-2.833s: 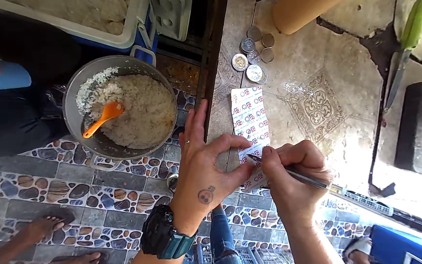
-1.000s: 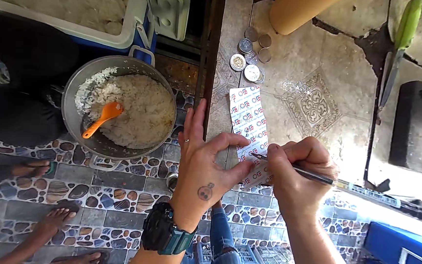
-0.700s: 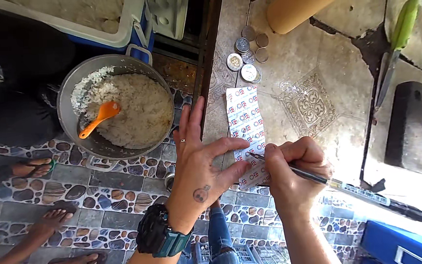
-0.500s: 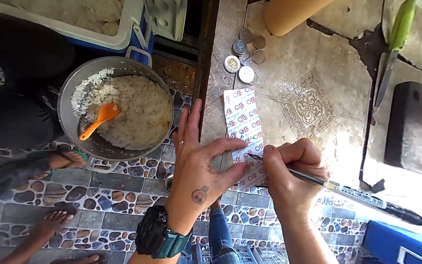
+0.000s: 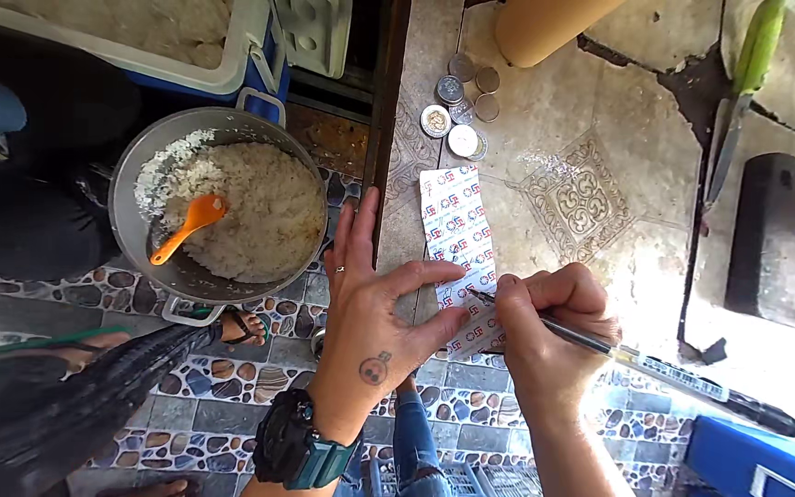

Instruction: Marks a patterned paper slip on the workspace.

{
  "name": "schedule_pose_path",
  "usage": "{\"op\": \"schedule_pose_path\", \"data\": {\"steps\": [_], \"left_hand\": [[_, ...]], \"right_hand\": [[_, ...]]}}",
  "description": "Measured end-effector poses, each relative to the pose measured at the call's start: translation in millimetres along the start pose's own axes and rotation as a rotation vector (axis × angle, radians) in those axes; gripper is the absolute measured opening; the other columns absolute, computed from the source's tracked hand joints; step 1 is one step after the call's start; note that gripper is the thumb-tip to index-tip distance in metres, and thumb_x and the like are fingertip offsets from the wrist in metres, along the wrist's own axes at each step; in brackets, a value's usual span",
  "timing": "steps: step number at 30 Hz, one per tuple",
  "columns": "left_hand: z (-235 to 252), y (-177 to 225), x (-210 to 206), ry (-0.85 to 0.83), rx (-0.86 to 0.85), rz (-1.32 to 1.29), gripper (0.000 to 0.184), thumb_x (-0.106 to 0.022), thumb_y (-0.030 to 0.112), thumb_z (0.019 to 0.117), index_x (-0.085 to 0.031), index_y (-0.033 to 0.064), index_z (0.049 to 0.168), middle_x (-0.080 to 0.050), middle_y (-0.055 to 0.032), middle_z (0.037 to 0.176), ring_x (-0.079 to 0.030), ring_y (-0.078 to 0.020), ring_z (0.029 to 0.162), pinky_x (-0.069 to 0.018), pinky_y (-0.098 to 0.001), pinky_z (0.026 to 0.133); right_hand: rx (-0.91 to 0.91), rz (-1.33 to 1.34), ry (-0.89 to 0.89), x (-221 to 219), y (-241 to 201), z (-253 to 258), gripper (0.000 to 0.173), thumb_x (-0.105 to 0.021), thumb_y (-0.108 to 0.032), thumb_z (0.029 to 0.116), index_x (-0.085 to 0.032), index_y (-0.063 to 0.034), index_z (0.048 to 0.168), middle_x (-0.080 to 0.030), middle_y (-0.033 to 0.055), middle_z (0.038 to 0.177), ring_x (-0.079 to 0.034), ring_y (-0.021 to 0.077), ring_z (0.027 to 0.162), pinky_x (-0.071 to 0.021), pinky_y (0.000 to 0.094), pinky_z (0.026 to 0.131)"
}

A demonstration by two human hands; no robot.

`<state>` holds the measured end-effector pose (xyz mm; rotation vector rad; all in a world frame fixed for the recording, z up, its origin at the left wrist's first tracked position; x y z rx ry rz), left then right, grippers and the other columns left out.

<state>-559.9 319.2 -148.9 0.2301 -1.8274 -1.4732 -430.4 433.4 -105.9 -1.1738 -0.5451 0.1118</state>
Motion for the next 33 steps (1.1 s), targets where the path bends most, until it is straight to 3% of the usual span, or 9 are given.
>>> {"op": "schedule_pose_path", "data": {"steps": [11, 19, 25, 29, 33], "left_hand": [[0, 1, 0, -0.008, -0.009, 0.012, 0.028, -0.084, 0.051, 0.0745, -0.077, 0.0456, 0.102, -0.016, -0.0089, 0.17, -0.008, -0.0368, 0.157, -0.0277, -0.0611, 0.12], [0, -2, 0, -0.043, -0.01, 0.022, 0.035, -0.085, 0.052, 0.0694, -0.076, 0.0483, 0.103, -0.01, -0.0077, 0.172, -0.003, -0.0349, 0.158, -0.0158, -0.0693, 0.12], [1, -4, 1, -0.092, 0.0, 0.009, 0.04, -0.086, 0.056, 0.0675, -0.075, 0.0494, 0.106, -0.006, -0.0063, 0.172, -0.003, -0.0358, 0.158, -0.0207, -0.0681, 0.12], [2, -4, 1, -0.095, 0.015, -0.005, 0.04, -0.087, 0.054, 0.0665, -0.075, 0.0491, 0.104, -0.006, -0.0057, 0.172, -0.006, -0.0341, 0.158, -0.0295, -0.0604, 0.119], [2, -3, 0, -0.092, 0.008, 0.0, 0.041, -0.087, 0.054, 0.0657, -0.075, 0.0495, 0.105, -0.007, -0.0063, 0.172, -0.007, -0.0342, 0.157, -0.0282, -0.062, 0.119]], "right_hand": [[0.005, 0.021, -0.018, -2, -1, -1, 0.025, -0.067, -0.004, 0.0853, -0.053, -0.0204, 0.073, -0.052, -0.0112, 0.059, -0.049, -0.0034, 0.047, -0.0428, 0.0113, 0.042], [-0.039, 0.109, -0.117, -3, -4, -4, 0.021, -0.069, -0.007, 0.0849, -0.056, -0.0206, 0.075, -0.054, -0.0097, 0.061, -0.052, -0.0016, 0.049, -0.0464, 0.0135, 0.044], [-0.026, 0.094, -0.14, -4, 1, -7, 0.021, -0.07, -0.006, 0.0839, -0.056, -0.019, 0.075, -0.056, -0.0093, 0.061, -0.053, -0.0024, 0.051, -0.0464, 0.0121, 0.045], [-0.001, 0.081, -0.15, -5, 1, -9, 0.022, -0.071, -0.005, 0.0838, -0.056, -0.0179, 0.075, -0.057, -0.0091, 0.062, -0.054, -0.0024, 0.052, -0.0483, 0.0122, 0.047], [0.006, 0.073, -0.18, -5, 1, -11, 0.024, -0.069, -0.004, 0.0825, -0.052, -0.0175, 0.072, -0.053, -0.0088, 0.061, -0.052, -0.003, 0.052, -0.0455, 0.0113, 0.046]]}}
Point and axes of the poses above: each hand's wrist, its own z-axis towards the middle knuckle, its own x-axis out of the back of the hand, y = z × x, the point moved 6 cm from there along z, towards the middle knuckle
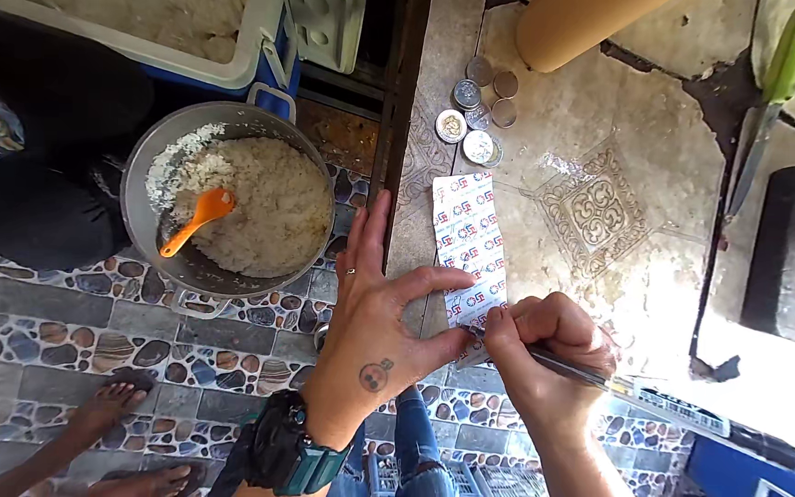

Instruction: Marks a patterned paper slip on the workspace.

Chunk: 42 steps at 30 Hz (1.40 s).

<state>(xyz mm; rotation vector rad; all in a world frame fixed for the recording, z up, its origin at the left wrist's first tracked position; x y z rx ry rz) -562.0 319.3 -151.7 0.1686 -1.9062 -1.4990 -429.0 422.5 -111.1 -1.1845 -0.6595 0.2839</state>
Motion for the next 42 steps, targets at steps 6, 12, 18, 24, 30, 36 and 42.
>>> {"op": "schedule_pose_path", "data": {"steps": [6, 12, 18, 24, 30, 36, 42], "left_hand": [[-0.2, 0.7, 0.3, -0.003, -0.006, -0.005, 0.039, -0.087, 0.053, 0.0679, -0.075, 0.0491, 0.105, -0.007, -0.0071, 0.172, -0.005, -0.0343, 0.158, -0.0229, -0.065, 0.12], [0.0, 0.3, 0.0, -0.004, 0.005, -0.015, 0.039, -0.087, 0.053, 0.0676, -0.075, 0.0495, 0.105, -0.007, -0.0061, 0.172, -0.007, -0.0341, 0.157, -0.0289, -0.0617, 0.118], [-0.4, 0.3, -0.5, -0.008, 0.002, -0.015, 0.04, -0.087, 0.052, 0.0672, -0.075, 0.0491, 0.105, -0.006, -0.0064, 0.172, -0.005, -0.034, 0.158, -0.0228, -0.0653, 0.12], [-0.6, -0.3, 0.0, -0.003, 0.009, -0.019, 0.04, -0.087, 0.054, 0.0667, -0.075, 0.0485, 0.104, -0.007, -0.0054, 0.172, -0.007, -0.0333, 0.158, -0.0293, -0.0596, 0.12], [-0.4, -0.3, 0.7, -0.02, 0.017, -0.002, 0.042, -0.088, 0.054, 0.066, -0.075, 0.0492, 0.105, -0.004, -0.0065, 0.172, -0.006, -0.0346, 0.158, -0.0299, -0.0605, 0.119], [-0.5, 0.9, 0.2, -0.005, -0.004, -0.019, 0.038, -0.087, 0.052, 0.0683, -0.075, 0.0473, 0.104, -0.006, -0.0093, 0.172, -0.007, -0.0359, 0.157, -0.029, -0.0594, 0.12], [0.1, 2.1, 0.9, -0.011, -0.014, 0.004, 0.039, -0.087, 0.052, 0.0689, -0.075, 0.0484, 0.106, -0.006, -0.0091, 0.172, -0.005, -0.0359, 0.158, -0.0248, -0.0631, 0.12]], "right_hand": [[-0.004, -0.02, 0.001, -0.6, -0.2, 1.3, 0.024, -0.07, -0.005, 0.0827, -0.053, -0.0185, 0.072, -0.056, -0.0093, 0.062, -0.054, -0.0027, 0.052, -0.0466, 0.0117, 0.046], [-0.013, -0.035, 0.041, 1.8, -0.2, 1.5, 0.022, -0.07, -0.007, 0.0835, -0.055, -0.0189, 0.073, -0.057, -0.0094, 0.062, -0.055, -0.0022, 0.052, -0.0476, 0.0125, 0.046], [-0.004, -0.057, 0.046, 2.9, 0.2, 0.7, 0.023, -0.07, -0.006, 0.0834, -0.054, -0.0195, 0.074, -0.055, -0.0101, 0.063, -0.054, -0.0035, 0.054, -0.0469, 0.011, 0.048], [-0.005, -0.022, 0.029, 0.9, -1.4, 3.4, 0.024, -0.069, -0.004, 0.0831, -0.053, -0.0185, 0.073, -0.054, -0.0096, 0.062, -0.051, -0.0037, 0.052, -0.0456, 0.0107, 0.046], [0.026, 0.009, 0.028, 2.8, -1.0, 1.6, 0.023, -0.069, -0.005, 0.085, -0.053, -0.0184, 0.076, -0.052, -0.0092, 0.063, -0.052, -0.0033, 0.054, -0.0464, 0.0112, 0.048], [0.074, -0.024, -0.017, -0.8, -3.5, 0.9, 0.025, -0.07, -0.004, 0.0824, -0.051, -0.0163, 0.072, -0.054, -0.0084, 0.063, -0.053, -0.0025, 0.055, -0.0478, 0.0118, 0.049], [0.057, -0.057, -0.001, -1.2, -3.0, 1.5, 0.025, -0.07, -0.005, 0.0836, -0.051, -0.0175, 0.071, -0.055, -0.009, 0.063, -0.052, -0.0033, 0.053, -0.0457, 0.0111, 0.046]]}}
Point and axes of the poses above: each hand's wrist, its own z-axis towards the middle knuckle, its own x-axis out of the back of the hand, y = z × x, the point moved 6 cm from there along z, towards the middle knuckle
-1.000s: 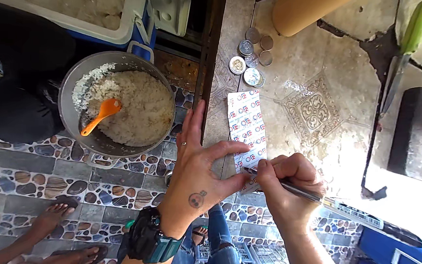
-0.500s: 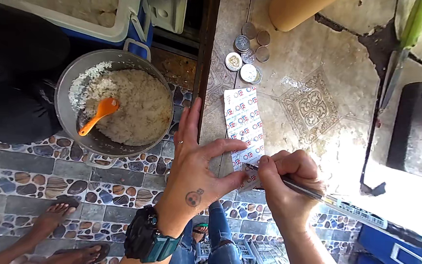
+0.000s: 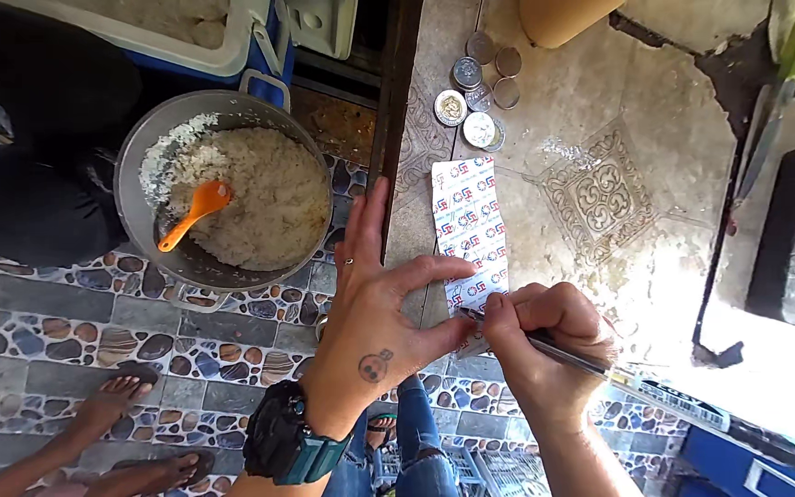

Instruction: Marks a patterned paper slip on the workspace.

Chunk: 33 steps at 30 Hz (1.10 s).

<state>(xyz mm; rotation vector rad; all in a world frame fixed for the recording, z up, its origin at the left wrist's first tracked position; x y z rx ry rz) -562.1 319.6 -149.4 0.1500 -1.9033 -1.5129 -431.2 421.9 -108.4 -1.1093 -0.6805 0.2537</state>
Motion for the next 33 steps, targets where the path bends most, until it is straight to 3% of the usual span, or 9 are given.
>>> {"op": "schedule_pose_path", "data": {"steps": [9, 16, 33], "left_hand": [[-0.3, 0.1, -0.4, 0.004, 0.007, -0.016, 0.039, -0.087, 0.051, 0.069, -0.076, 0.0473, 0.106, -0.007, -0.0094, 0.171, -0.006, -0.0355, 0.157, -0.025, -0.0613, 0.12], [-0.3, -0.1, -0.4, -0.004, 0.009, -0.006, 0.039, -0.087, 0.05, 0.0684, -0.076, 0.0465, 0.106, -0.006, -0.0081, 0.172, -0.004, -0.0351, 0.158, -0.0204, -0.0637, 0.121], [-0.2, -0.4, 0.2, -0.003, 0.007, -0.003, 0.04, -0.087, 0.053, 0.0679, -0.075, 0.0477, 0.106, -0.005, -0.009, 0.172, -0.005, -0.0356, 0.157, -0.0248, -0.0612, 0.12]], "right_hand": [[-0.001, -0.004, 0.01, 0.0, -0.9, 0.3, 0.024, -0.069, -0.005, 0.0838, -0.052, -0.0179, 0.073, -0.054, -0.0097, 0.063, -0.053, -0.0036, 0.054, -0.0466, 0.011, 0.048], [-0.006, 0.005, 0.015, 1.2, -0.9, -0.3, 0.024, -0.068, -0.005, 0.0834, -0.052, -0.0182, 0.072, -0.054, -0.0096, 0.063, -0.053, -0.0031, 0.054, -0.0464, 0.0112, 0.048], [0.021, -0.027, 0.019, 3.3, -1.4, -1.5, 0.024, -0.068, -0.005, 0.0835, -0.051, -0.0182, 0.073, -0.052, -0.0102, 0.063, -0.052, -0.0044, 0.054, -0.0462, 0.0101, 0.049]]}}
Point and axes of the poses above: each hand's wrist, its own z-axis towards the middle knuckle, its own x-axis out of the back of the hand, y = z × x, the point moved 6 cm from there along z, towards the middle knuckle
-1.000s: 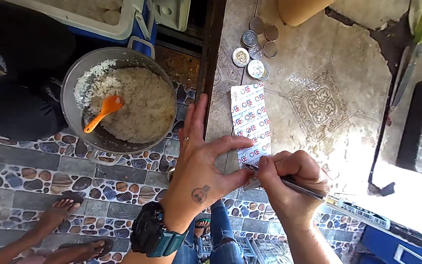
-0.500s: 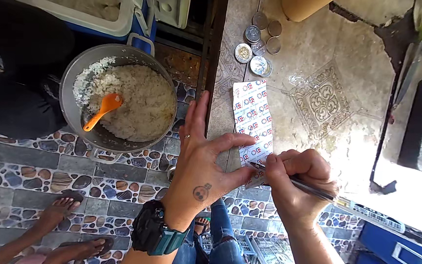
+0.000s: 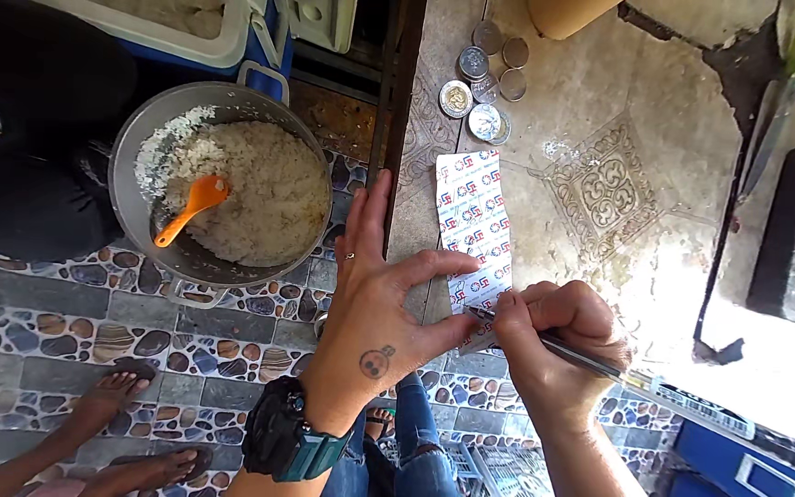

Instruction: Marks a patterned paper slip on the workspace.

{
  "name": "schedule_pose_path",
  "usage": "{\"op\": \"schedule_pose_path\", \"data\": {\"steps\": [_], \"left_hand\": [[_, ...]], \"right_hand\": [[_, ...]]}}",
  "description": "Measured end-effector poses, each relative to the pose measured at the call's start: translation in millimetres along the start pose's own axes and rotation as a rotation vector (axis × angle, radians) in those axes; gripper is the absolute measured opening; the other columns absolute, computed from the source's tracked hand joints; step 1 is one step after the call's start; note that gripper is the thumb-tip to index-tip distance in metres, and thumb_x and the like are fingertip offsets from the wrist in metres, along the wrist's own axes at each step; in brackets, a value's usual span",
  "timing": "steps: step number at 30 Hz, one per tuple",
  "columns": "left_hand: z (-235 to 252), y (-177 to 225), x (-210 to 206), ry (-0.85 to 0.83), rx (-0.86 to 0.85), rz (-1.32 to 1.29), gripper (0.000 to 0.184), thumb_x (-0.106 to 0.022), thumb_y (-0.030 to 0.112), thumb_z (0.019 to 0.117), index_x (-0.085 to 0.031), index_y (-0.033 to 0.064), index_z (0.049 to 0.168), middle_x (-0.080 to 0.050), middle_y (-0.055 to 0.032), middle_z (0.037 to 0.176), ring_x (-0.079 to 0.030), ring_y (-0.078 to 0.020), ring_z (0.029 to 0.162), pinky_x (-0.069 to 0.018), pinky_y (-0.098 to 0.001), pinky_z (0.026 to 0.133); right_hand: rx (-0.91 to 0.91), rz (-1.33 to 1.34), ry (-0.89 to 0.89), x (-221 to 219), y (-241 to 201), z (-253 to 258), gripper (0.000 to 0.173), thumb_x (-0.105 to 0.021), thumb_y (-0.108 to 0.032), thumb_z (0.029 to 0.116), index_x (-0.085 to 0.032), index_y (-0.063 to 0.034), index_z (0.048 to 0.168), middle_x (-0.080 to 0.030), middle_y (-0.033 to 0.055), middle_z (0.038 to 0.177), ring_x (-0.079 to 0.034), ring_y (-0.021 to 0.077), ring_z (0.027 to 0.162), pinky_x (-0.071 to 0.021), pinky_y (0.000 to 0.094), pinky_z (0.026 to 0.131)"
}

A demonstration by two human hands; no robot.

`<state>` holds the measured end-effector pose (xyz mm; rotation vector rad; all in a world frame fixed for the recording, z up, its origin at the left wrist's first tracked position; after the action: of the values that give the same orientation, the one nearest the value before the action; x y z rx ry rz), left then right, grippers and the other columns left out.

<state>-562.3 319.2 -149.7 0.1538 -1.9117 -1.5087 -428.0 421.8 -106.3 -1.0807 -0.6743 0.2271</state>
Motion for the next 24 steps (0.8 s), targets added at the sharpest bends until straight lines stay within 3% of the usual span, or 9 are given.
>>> {"op": "schedule_pose_path", "data": {"steps": [3, 10, 24], "left_hand": [[0.0, 0.5, 0.3, -0.006, -0.005, 0.004, 0.04, -0.087, 0.053, 0.0691, -0.075, 0.0468, 0.107, -0.004, -0.0087, 0.172, -0.003, -0.0352, 0.158, -0.0221, -0.0633, 0.121], [1.6, -1.5, -1.3, 0.0, -0.005, 0.004, 0.043, -0.087, 0.055, 0.0663, -0.074, 0.0487, 0.107, -0.005, -0.0092, 0.172, -0.006, -0.0357, 0.157, -0.0287, -0.0605, 0.119], [0.9, -1.5, -0.5, 0.001, 0.004, 0.012, 0.043, -0.086, 0.056, 0.066, -0.073, 0.0499, 0.107, -0.004, -0.0075, 0.172, -0.005, -0.0353, 0.158, -0.0278, -0.0604, 0.12]], "right_hand": [[-0.002, 0.013, 0.009, 0.6, 0.9, 0.2, 0.023, -0.067, -0.005, 0.0834, -0.051, -0.0184, 0.073, -0.052, -0.0104, 0.063, -0.051, -0.0043, 0.054, -0.0458, 0.01, 0.049], [-0.109, 0.068, 0.073, 0.4, -0.6, 7.4, 0.023, -0.068, -0.004, 0.0854, -0.055, -0.0201, 0.076, -0.055, -0.0104, 0.063, -0.054, -0.0033, 0.053, -0.0475, 0.0112, 0.046], [-0.1, 0.041, 0.05, 2.7, 2.9, 2.6, 0.023, -0.068, -0.005, 0.0835, -0.053, -0.02, 0.074, -0.053, -0.0107, 0.062, -0.052, -0.0039, 0.052, -0.0452, 0.0108, 0.046]]}}
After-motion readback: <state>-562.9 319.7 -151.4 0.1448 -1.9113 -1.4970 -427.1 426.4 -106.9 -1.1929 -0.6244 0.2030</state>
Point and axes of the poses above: each hand's wrist, its own z-axis towards the middle knuckle, its own x-axis out of the back of the hand, y = z × x, the point moved 6 cm from there along z, towards the middle knuckle
